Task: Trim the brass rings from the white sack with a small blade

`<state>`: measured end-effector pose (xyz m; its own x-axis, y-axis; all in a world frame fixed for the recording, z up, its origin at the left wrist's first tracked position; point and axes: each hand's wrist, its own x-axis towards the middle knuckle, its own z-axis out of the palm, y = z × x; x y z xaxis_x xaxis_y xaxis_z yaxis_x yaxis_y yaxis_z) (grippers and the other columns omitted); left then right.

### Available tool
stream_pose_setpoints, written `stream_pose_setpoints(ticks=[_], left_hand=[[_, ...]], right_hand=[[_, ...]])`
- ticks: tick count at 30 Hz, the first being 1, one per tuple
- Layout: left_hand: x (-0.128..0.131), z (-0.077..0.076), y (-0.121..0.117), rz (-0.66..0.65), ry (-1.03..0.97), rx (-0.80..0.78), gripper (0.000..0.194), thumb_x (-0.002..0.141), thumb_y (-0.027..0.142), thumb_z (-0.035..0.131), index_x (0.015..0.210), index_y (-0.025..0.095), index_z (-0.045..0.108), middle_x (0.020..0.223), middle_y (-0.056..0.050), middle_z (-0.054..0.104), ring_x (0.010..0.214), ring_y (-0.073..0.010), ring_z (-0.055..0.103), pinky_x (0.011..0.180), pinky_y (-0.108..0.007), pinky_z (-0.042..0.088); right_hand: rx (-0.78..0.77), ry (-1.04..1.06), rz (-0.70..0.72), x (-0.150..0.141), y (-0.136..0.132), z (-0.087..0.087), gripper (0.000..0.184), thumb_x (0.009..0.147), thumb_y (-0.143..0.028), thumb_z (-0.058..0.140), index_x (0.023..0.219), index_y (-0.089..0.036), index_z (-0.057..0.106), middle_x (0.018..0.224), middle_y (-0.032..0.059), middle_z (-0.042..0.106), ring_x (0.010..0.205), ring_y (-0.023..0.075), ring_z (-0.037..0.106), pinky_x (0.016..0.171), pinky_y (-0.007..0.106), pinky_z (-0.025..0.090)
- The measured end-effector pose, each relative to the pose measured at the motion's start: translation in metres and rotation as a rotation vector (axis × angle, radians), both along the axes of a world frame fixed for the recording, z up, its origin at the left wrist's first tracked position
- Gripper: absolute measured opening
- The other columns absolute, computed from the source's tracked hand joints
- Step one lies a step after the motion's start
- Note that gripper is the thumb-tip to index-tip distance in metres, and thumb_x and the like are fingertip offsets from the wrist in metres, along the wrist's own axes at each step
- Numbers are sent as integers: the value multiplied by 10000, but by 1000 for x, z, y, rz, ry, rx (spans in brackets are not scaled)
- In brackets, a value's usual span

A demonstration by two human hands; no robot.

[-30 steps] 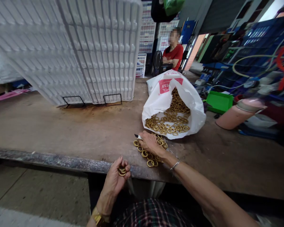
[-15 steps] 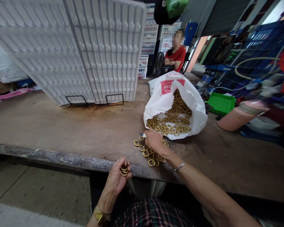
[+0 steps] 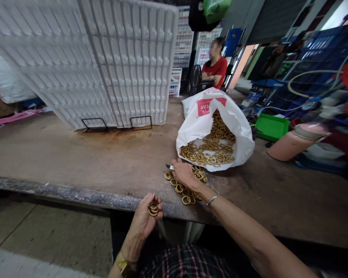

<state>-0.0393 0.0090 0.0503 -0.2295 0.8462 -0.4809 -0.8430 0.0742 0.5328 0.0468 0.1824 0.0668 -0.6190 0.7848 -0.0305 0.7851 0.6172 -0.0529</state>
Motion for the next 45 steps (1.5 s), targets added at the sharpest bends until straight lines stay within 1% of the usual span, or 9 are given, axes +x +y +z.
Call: stream_pose_setpoints(ticks=[7,12,16,22,25,29,35,41,45], left_hand=[[3,8,2,7,226,25,286,641,336,724,763,167,529,587,43,504,476,-66,448,395,-157,285],[4,8,2,104,597,-61,302,694,314,659,954,181,584,558,50,521,419,-58,389,393,-164,265],[3,3,2,118,873,-4,242,724,201,621,962,176,657,580,26,556,488,-82,446,484,-181,341],[3,3,1,101,964,79,170,719,147,619,862,182,705,780,-46,677,684,-151,565,670,-225,414],[1,1,0,119,1031,44,120,726,167,615,811,181,699,689,-27,655,636,-147,553,644,-225,407],[-2,-6,-2,116,1236,3,120,770,207,554,781,176,669,675,-14,639,640,-144,550,652,-231,406],[-1,-7,-2,65,1317,49,144,789,243,509,778,163,628,687,-7,616,642,-131,538,628,-230,407],[1,0,-3,-91,944,-93,263,789,425,509,776,168,560,503,55,474,404,-69,372,404,-185,279],[3,1,-5,-132,673,-69,316,750,487,554,810,181,499,513,68,489,367,-46,340,362,-161,225]], right_hand=[[-115,216,64,3,-7,6,177,786,-193,449,910,-179,575,762,48,631,685,159,574,569,232,323],[-634,614,91,5,-29,5,136,721,-218,459,665,-153,564,561,-42,480,549,89,422,504,194,276],[-959,726,35,8,-50,-3,103,665,-232,474,625,-155,529,490,-80,381,473,65,319,456,191,219],[-1388,785,-62,6,-66,-6,51,609,-207,454,653,-182,462,474,-100,387,371,46,221,385,197,144],[-1325,800,-73,6,-67,-5,69,671,-223,437,688,-177,485,494,-87,423,372,47,240,392,194,171],[-982,806,-2,8,-68,-4,188,773,-281,417,666,-160,515,557,-42,495,482,69,385,470,196,267],[-719,723,122,7,-75,-2,269,781,-315,445,554,-170,440,518,-62,356,521,80,329,487,211,238],[-749,719,104,4,-75,-7,247,779,-280,409,560,-170,440,523,-61,361,512,79,323,477,210,228],[-798,745,132,6,-76,-5,262,787,-299,397,560,-174,431,514,-61,359,512,81,323,480,208,237]])
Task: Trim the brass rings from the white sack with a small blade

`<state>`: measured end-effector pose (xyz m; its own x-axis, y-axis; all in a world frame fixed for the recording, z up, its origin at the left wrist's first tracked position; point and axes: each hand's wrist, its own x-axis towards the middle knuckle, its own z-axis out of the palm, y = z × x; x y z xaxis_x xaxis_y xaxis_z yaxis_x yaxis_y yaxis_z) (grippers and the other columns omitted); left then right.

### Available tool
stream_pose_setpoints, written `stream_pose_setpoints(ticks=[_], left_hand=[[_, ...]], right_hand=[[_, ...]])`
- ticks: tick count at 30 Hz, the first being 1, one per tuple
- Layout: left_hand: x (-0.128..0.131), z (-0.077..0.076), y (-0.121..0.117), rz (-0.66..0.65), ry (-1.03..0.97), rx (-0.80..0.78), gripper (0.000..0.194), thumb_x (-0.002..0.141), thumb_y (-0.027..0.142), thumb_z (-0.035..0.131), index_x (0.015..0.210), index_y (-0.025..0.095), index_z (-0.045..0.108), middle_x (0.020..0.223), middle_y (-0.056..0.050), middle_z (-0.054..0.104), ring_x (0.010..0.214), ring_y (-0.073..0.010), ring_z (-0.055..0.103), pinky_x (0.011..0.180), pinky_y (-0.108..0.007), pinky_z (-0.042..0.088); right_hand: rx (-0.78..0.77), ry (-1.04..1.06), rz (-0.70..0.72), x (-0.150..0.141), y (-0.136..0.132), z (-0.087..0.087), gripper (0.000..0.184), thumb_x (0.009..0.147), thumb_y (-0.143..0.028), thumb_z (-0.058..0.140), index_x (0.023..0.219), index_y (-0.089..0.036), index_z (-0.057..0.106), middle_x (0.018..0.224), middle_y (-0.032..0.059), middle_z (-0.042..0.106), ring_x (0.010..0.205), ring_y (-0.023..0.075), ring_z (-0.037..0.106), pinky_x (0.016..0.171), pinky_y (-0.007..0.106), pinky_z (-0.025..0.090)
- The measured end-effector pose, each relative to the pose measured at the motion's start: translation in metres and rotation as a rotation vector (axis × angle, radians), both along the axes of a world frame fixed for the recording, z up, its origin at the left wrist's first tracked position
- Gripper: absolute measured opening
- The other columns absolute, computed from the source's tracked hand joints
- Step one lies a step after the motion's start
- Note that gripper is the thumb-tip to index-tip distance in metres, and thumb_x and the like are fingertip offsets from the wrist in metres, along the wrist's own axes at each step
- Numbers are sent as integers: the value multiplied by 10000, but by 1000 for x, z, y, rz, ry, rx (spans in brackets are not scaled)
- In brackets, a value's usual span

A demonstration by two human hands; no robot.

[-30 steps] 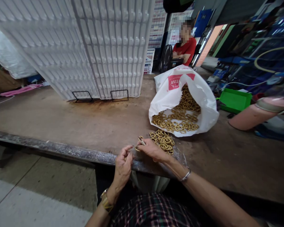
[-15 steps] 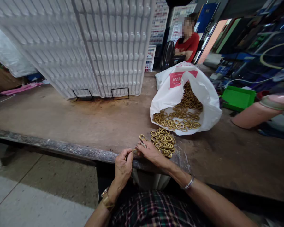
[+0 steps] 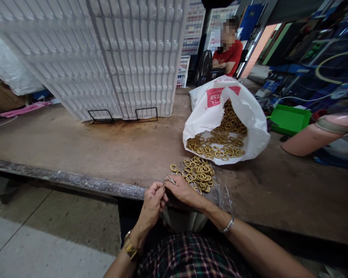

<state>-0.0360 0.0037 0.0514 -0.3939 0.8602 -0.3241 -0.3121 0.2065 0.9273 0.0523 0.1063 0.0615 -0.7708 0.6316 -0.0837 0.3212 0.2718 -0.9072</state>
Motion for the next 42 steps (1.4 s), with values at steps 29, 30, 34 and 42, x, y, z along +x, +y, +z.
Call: stream_pose_setpoints(ticks=[29,30,34,42], left_hand=[[3,6,-2,142,-197,92,348,688,455,653,739,171,458,538,65,497,394,-28,369,382,-145,239],[3,6,-2,143,-196,89,351,686,457,654,740,171,458,537,65,498,394,-28,370,384,-145,241],[3,6,-2,142,-178,84,344,694,459,645,740,173,459,536,64,499,396,-32,370,388,-148,239],[1,-3,-6,114,-60,96,288,774,445,570,744,181,460,562,61,494,419,-39,376,402,-154,253]], right_hand=[[627,-452,195,7,-7,3,216,789,-148,401,905,-170,583,789,63,658,685,158,572,572,249,254],[629,-453,201,6,-8,4,218,790,-144,397,907,-169,580,801,64,658,690,158,574,574,251,257],[641,-466,184,5,-10,7,223,789,-120,388,901,-170,575,825,63,658,697,157,581,571,258,262],[649,-523,167,4,-10,6,212,818,-145,383,897,-168,578,783,74,658,690,167,595,565,258,275]])
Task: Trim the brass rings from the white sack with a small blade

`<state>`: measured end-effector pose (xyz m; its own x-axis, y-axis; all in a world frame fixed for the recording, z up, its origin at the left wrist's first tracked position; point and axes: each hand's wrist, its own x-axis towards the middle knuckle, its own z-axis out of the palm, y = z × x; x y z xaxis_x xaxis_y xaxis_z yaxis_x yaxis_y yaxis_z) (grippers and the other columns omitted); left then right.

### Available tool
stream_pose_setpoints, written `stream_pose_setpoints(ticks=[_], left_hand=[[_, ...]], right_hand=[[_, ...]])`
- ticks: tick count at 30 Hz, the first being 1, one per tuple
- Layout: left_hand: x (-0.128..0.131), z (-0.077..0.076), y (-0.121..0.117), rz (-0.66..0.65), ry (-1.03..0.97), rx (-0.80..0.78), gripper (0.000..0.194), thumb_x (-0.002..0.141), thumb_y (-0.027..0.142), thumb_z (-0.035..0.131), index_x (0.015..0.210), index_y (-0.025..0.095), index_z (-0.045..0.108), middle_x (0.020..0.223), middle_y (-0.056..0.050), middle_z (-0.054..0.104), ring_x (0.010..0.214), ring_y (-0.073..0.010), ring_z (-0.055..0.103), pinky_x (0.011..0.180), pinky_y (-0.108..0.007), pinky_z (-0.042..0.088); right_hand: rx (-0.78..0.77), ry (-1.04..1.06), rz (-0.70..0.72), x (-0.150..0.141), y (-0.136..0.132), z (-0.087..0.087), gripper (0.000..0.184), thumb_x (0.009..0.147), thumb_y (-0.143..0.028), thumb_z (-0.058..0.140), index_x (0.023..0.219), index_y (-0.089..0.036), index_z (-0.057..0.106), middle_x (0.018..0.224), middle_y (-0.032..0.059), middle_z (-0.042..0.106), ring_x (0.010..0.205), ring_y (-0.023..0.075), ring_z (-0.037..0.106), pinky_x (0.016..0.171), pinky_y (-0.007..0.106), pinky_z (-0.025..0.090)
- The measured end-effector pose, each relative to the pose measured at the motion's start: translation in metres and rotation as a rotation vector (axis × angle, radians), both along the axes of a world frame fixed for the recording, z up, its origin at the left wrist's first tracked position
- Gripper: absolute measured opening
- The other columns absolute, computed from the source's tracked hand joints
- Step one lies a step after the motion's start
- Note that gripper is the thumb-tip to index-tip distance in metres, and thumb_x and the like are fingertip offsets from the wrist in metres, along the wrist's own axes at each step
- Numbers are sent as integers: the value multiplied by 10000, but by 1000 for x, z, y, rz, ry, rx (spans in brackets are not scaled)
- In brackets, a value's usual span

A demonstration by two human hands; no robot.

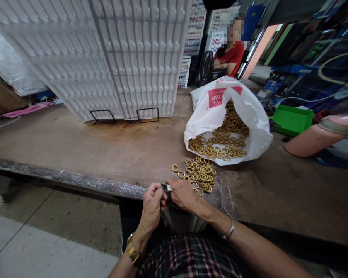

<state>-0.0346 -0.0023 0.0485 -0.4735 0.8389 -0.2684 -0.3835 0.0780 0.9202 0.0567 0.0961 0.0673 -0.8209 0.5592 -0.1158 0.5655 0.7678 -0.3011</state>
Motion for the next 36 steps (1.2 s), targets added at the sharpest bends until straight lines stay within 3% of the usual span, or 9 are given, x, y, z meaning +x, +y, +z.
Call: stream_pose_setpoints(ticks=[8,12,15,19,24,30,36], left_hand=[[0,11,-5,16,-111,64,311,746,424,620,692,180,435,524,74,458,406,-29,347,399,-148,239],[4,22,-13,-60,-130,78,277,755,413,619,721,181,472,501,66,468,395,-42,357,375,-156,250],[6,25,-12,-91,-286,95,294,716,406,658,721,180,470,510,58,483,389,-48,360,355,-162,247],[5,19,-4,-44,-474,79,340,676,411,693,720,165,462,663,9,571,439,-45,422,370,-160,262],[1,6,-2,8,-519,57,338,646,351,727,705,157,456,700,-14,596,487,-63,474,386,-163,282],[-6,6,-2,-35,-604,86,279,646,244,727,748,167,479,645,32,540,486,-51,469,396,-144,290],[-8,7,7,-46,-588,61,272,621,251,741,742,151,518,680,15,545,567,-73,522,409,-142,305]], right_hand=[[49,-53,-12,-12,4,7,222,799,-134,406,927,-155,586,836,120,665,768,199,612,619,256,333],[113,-112,-146,-11,29,7,242,806,-134,387,940,-144,587,805,128,664,731,208,614,586,266,321],[150,-114,-196,-7,51,5,241,800,-165,415,982,-159,572,790,96,653,705,196,600,564,265,292],[175,-64,-174,-9,63,-2,225,839,-264,423,999,-195,566,902,72,629,742,174,578,581,258,285],[196,-88,-157,-15,65,-13,261,849,-348,425,1022,-200,553,976,81,601,735,171,579,588,253,306],[188,-93,-175,-13,66,-8,247,840,-332,427,1013,-202,547,876,70,640,722,187,596,578,257,296],[132,7,-234,-3,67,-4,224,843,-304,413,958,-208,580,775,54,639,692,170,560,574,255,262]])
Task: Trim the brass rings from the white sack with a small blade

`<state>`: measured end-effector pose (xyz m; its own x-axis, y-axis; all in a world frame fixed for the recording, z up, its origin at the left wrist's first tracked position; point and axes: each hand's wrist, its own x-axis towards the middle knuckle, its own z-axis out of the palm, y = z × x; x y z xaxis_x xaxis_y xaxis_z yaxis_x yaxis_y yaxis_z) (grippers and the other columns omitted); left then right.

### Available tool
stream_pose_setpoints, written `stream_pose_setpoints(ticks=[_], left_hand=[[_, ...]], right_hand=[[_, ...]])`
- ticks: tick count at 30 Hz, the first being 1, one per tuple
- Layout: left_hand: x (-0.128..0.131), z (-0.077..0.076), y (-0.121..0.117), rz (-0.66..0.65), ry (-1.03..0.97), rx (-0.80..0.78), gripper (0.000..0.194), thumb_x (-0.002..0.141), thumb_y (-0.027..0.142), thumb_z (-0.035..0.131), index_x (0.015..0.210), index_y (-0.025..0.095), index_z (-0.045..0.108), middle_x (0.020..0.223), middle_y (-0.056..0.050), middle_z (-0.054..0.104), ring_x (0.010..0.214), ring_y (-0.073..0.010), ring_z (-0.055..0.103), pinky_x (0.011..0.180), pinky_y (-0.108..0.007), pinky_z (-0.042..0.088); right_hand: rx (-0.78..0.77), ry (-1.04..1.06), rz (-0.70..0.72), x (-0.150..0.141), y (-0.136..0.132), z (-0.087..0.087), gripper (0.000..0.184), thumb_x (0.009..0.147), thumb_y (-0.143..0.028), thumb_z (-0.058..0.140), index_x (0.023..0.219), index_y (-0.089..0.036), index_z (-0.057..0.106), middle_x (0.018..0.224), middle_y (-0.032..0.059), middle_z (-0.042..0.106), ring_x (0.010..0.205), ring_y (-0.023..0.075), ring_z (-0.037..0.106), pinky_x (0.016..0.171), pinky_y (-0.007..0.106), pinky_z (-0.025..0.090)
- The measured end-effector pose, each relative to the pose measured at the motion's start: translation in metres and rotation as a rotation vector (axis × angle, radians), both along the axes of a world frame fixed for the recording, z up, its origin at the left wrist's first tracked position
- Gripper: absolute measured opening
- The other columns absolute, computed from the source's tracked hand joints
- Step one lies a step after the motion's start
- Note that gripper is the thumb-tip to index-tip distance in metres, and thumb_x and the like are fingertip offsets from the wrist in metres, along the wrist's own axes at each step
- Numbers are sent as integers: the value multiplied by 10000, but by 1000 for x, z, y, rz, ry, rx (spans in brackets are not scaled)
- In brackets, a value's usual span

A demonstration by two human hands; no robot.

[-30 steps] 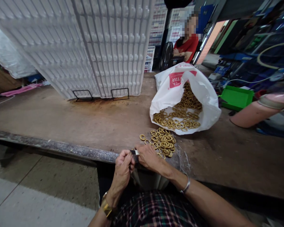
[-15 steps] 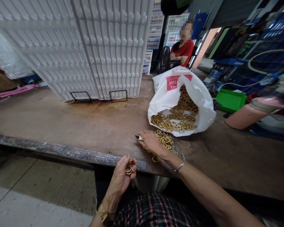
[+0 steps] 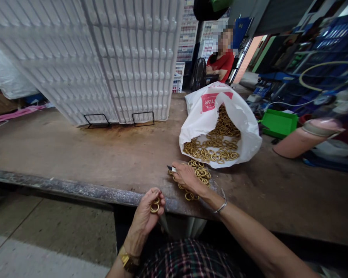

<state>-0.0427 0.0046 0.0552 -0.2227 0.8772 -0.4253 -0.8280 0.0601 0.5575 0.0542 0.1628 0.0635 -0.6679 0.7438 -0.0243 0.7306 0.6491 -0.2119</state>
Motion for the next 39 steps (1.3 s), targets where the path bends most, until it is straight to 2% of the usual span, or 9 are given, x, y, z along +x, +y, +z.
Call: stream_pose_setpoints(ticks=[5,9,13,17,21,26,29,32,39], left_hand=[[2,1,13,29,85,-16,287,606,266,754,715,146,518,665,14,553,563,-75,533,394,-134,310],[1,4,25,91,199,-34,356,575,325,770,778,148,536,648,23,559,538,-80,539,377,-141,319],[0,6,37,132,304,-43,435,575,364,763,884,162,532,618,41,556,501,-71,513,369,-138,312],[3,4,44,125,399,-32,438,565,410,758,845,151,541,555,58,519,428,-50,429,354,-143,289],[7,-2,44,88,532,-25,363,630,441,708,769,146,550,505,67,472,398,-42,371,362,-154,282],[6,-3,40,64,844,-77,320,699,457,631,703,146,558,463,73,437,390,-50,370,381,-167,288],[6,0,40,53,949,-73,312,700,454,619,685,148,558,455,76,432,396,-55,372,393,-173,297],[6,1,39,33,918,-79,318,707,464,606,690,153,543,457,80,420,392,-53,362,383,-169,292],[8,-1,31,-79,577,-40,322,709,457,617,800,168,507,526,77,458,389,-43,360,352,-151,281]], right_hand=[[-52,318,-2,4,4,-7,170,809,-264,443,739,-183,576,700,13,569,641,129,470,569,232,259],[-260,609,-15,4,-1,-6,185,801,-268,436,690,-172,550,594,-34,479,564,102,404,535,208,268],[-476,764,4,5,-13,1,170,789,-274,446,700,-170,546,581,-50,458,552,94,402,528,197,295],[-532,806,30,6,-22,0,178,780,-283,459,667,-169,535,578,-51,454,572,95,409,564,201,319],[-548,780,27,8,-26,-4,193,784,-291,457,666,-162,539,590,-44,468,583,96,416,571,207,317],[-493,717,56,9,-25,-1,250,816,-332,428,670,-160,534,578,-48,451,556,90,385,532,209,279],[-461,670,83,8,-25,0,285,821,-351,428,616,-165,497,547,-55,418,534,84,356,513,211,251],[-493,667,60,6,-25,0,286,816,-322,418,579,-170,466,515,-60,383,511,83,341,495,213,235],[-527,711,14,6,-27,1,254,799,-289,421,584,-168,477,538,-49,431,523,86,381,513,209,273]])
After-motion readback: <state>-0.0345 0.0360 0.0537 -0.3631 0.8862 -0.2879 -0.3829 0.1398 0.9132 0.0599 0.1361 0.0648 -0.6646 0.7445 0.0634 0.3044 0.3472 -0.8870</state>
